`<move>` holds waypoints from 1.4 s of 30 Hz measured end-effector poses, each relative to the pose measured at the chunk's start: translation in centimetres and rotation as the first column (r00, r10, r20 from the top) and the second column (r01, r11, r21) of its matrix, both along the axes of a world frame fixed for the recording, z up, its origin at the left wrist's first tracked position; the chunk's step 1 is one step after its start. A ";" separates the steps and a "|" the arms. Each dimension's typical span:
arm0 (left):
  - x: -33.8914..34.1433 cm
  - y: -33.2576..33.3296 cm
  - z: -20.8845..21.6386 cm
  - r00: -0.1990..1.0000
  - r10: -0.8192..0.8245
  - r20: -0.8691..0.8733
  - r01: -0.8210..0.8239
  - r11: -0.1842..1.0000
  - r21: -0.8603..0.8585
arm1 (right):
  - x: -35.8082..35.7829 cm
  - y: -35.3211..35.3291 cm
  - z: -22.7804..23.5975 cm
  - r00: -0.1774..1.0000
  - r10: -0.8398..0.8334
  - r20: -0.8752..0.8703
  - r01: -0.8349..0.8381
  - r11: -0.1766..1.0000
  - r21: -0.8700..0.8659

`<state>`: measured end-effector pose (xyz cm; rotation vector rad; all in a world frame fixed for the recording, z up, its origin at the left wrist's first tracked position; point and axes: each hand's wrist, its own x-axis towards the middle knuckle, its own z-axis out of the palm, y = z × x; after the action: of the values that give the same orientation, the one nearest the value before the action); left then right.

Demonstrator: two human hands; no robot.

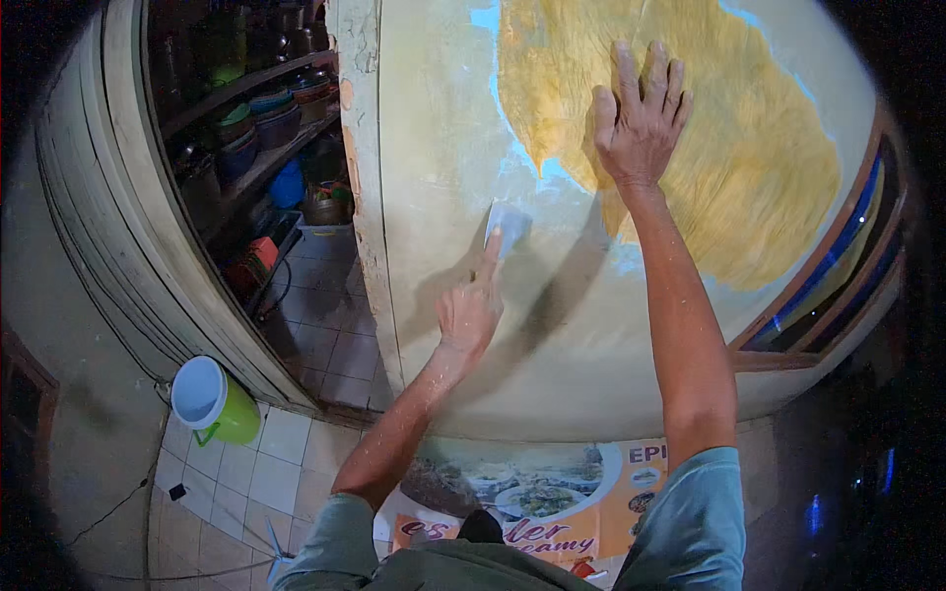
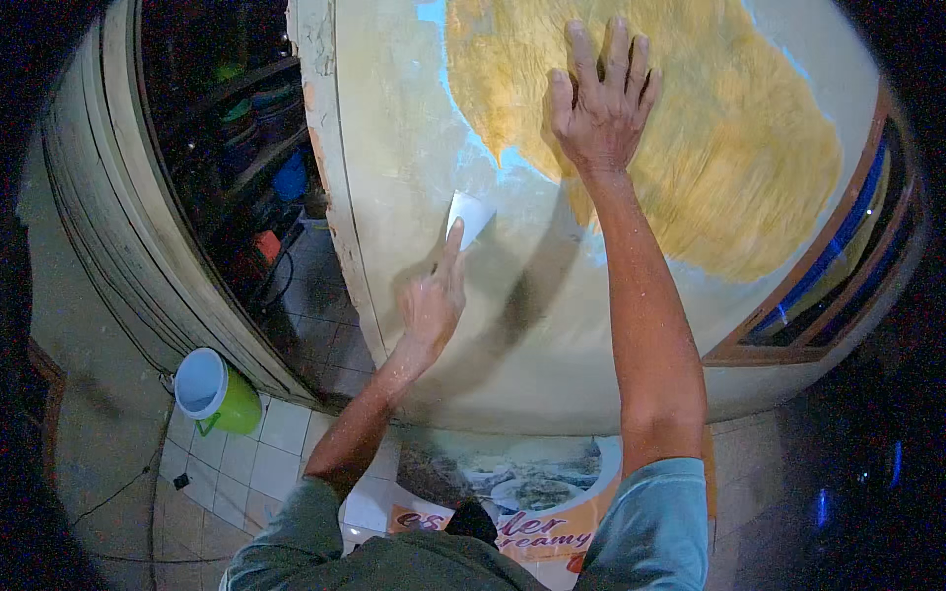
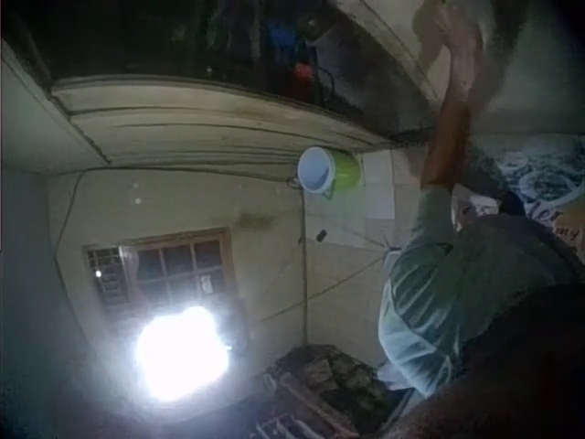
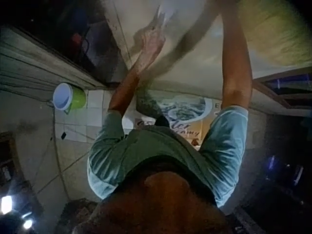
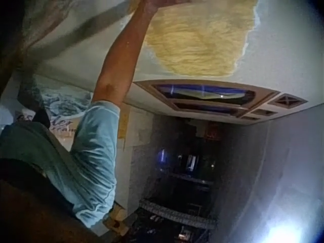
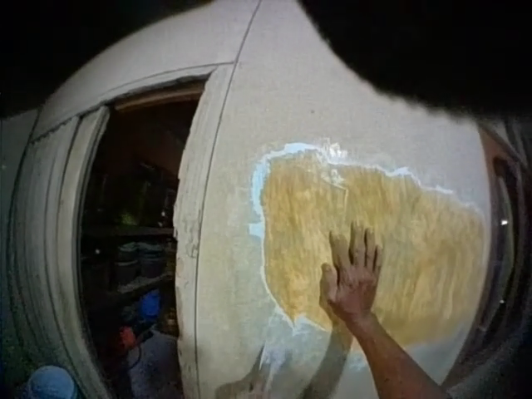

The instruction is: Scraping and smoothing a wall surface with a putty knife.

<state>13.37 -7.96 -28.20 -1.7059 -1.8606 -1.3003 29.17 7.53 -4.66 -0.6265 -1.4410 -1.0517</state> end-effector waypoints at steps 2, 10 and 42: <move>-1.0 0.6 4.5 0.999 0.034 -0.015 -0.032 0.990 0.138 | -0.2 -0.4 0.1 1.000 0.003 -0.002 -0.003 1.000 -0.002; -1.3 0.1 10.8 0.991 0.125 -0.053 -0.113 0.974 0.197 | 0.1 0.0 0.2 0.999 0.035 0.002 -0.035 0.999 0.018; -9.5 0.0 15.8 0.971 0.235 -0.034 -0.207 0.907 0.366 | -0.3 -0.3 0.1 0.996 0.085 0.003 -0.085 0.996 0.025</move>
<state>3.90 -7.91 -12.42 -1.2962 -1.5956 -1.3598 28.87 7.20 -4.56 -0.5415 -1.4421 -1.0018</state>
